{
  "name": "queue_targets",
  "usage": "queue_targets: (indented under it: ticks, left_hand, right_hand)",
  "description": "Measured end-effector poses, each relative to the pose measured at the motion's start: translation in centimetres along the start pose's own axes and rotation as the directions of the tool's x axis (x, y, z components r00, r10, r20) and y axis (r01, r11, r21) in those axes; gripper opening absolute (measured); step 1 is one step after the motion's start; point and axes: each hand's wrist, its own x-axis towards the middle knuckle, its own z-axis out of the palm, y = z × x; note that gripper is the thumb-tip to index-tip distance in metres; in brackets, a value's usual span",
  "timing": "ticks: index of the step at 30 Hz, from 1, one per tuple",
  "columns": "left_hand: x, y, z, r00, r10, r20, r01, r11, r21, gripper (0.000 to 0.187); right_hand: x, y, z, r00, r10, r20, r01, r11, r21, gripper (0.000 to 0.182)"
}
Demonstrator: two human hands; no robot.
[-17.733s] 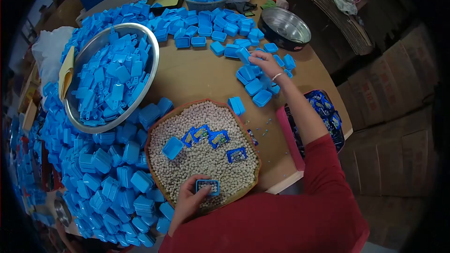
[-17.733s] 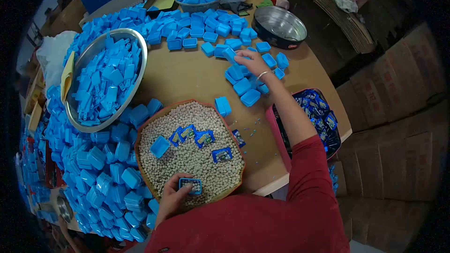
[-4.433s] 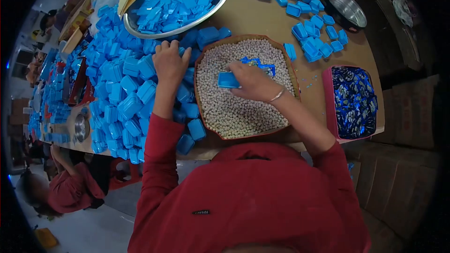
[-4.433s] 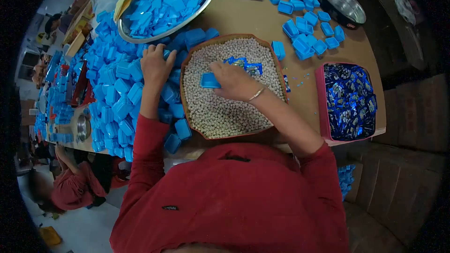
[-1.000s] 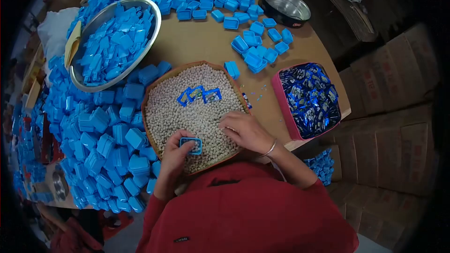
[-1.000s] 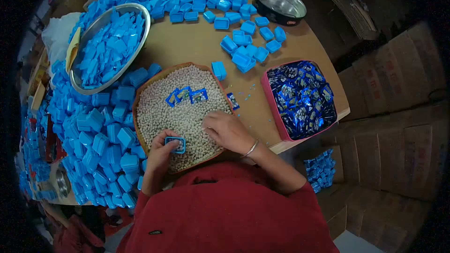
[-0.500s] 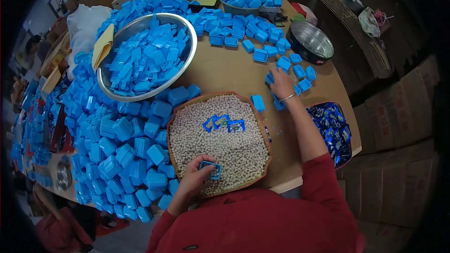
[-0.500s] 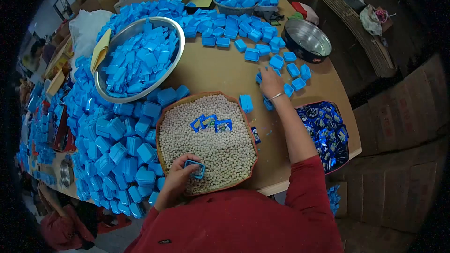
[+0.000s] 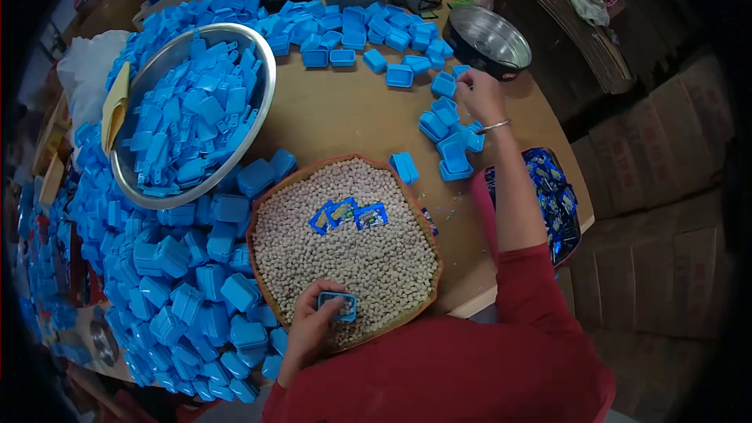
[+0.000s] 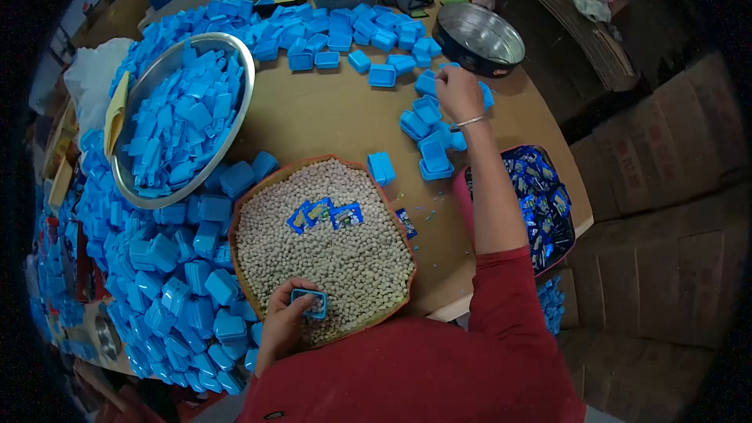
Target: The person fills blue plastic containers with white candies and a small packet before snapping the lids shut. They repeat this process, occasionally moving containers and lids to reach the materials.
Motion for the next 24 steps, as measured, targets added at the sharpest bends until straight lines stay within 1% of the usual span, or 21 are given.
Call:
queue_targets:
  ticks: [1,4,5,8,9,12,15,17,18,19,20,21,24]
  left_hand:
    - [0.0,0.1,0.0,1.0,-0.012,0.014,0.012,1.0,-0.002,0.012]
    - [-0.1,0.1,-0.1,0.999,-0.036,0.031,0.036,0.999,-0.009,0.012]
    - [-0.1,0.1,0.0,0.999,-0.042,0.03,0.043,0.999,-0.007,0.012]
    - [-0.1,0.0,0.1,0.998,-0.058,0.013,0.059,0.998,-0.017,0.012]
    - [-0.2,0.0,0.1,0.998,-0.062,0.004,0.062,0.998,-0.024,0.012]
    - [-0.2,0.1,0.1,0.999,-0.048,0.012,0.049,0.998,-0.036,0.012]
    - [-0.1,0.3,0.4,0.999,-0.029,-0.017,0.029,0.999,-0.022,0.014]
    - [0.0,0.1,0.3,1.0,-0.011,-0.017,0.012,1.0,0.007,0.013]
    - [0.0,0.0,0.3,1.0,-0.007,-0.016,0.007,1.0,0.023,0.013]
    - [-0.1,0.1,0.2,1.0,-0.015,-0.003,0.015,1.0,0.014,0.013]
    - [-0.1,0.3,0.2,1.0,-0.022,0.011,0.022,1.0,0.005,0.012]
    - [-0.1,0.4,0.3,0.999,-0.027,0.026,0.027,1.0,-0.002,0.012]
    - [-0.1,0.6,0.4,0.999,-0.024,0.03,0.025,1.0,-0.017,0.012]
  right_hand:
    - [0.0,1.3,-0.8,0.999,0.021,-0.025,-0.022,1.0,-0.02,0.014]
    - [-0.7,4.2,-1.8,0.996,0.034,0.076,-0.029,0.997,-0.069,0.014]
    - [-1.0,4.8,-1.6,0.983,0.055,0.174,-0.032,0.991,-0.131,0.015]
    - [-2.3,4.9,0.2,0.971,-0.113,0.209,0.141,0.982,-0.125,0.012]
    - [-2.4,5.6,1.8,0.945,-0.249,0.214,0.274,0.957,-0.096,0.016]
    - [-2.2,6.0,3.6,0.903,-0.258,0.344,0.314,0.942,-0.117,0.03]
    - [-2.2,5.3,2.7,0.886,-0.289,0.363,0.366,0.916,-0.165,0.023]
    - [-2.1,4.8,2.0,0.893,-0.259,0.368,0.295,0.954,-0.045,0.012]
    - [-2.2,4.7,1.7,0.897,-0.239,0.373,0.252,0.968,0.015,0.009]
    - [-2.4,4.8,1.5,0.88,-0.194,0.433,0.103,0.969,0.226,0.011]
    - [-2.6,4.8,1.3,0.853,-0.163,0.495,-0.065,0.909,0.412,0.014]
    - [-2.7,4.6,0.9,0.818,-0.149,0.555,-0.238,0.791,0.563,0.018]
    - [-3.6,3.5,-0.3,0.77,-0.177,0.613,-0.375,0.652,0.659,0.028]
